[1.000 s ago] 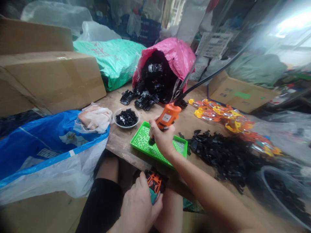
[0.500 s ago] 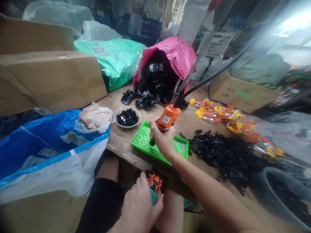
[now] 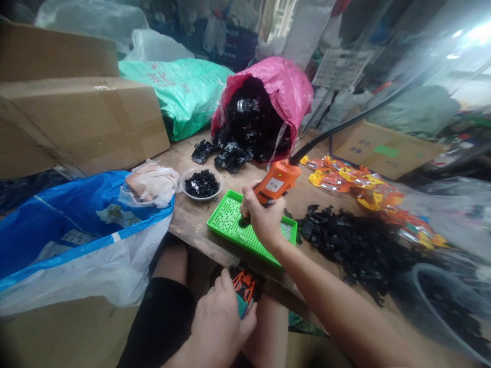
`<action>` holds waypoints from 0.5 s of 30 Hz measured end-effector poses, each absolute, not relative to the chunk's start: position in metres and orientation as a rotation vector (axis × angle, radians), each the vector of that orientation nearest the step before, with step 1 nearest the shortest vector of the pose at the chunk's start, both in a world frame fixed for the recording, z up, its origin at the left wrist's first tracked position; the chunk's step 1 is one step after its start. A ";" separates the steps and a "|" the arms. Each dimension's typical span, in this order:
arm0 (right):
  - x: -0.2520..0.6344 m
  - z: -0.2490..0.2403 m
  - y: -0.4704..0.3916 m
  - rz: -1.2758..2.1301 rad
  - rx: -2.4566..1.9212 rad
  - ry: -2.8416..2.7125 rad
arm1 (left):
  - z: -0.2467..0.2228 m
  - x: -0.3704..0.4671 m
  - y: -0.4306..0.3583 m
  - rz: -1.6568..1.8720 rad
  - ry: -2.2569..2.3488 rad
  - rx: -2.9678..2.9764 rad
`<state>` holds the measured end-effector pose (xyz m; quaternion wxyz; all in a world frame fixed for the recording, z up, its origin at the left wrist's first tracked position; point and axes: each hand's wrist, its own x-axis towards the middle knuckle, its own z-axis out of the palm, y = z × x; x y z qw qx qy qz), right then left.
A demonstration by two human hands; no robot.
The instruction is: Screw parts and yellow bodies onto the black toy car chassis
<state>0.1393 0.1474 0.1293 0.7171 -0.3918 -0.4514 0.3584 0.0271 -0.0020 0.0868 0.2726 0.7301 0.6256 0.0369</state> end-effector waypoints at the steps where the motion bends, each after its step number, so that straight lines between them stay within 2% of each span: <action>1: 0.140 0.134 0.144 0.788 -0.865 -1.007 | 0.088 0.026 -0.002 0.104 1.682 1.978; 9: 0.140 0.179 0.086 0.825 -0.890 -1.058 | 0.091 0.025 0.000 0.116 1.662 1.967; 15: 0.137 0.173 0.047 0.867 -0.900 -1.107 | 0.096 0.025 0.002 0.060 1.638 1.971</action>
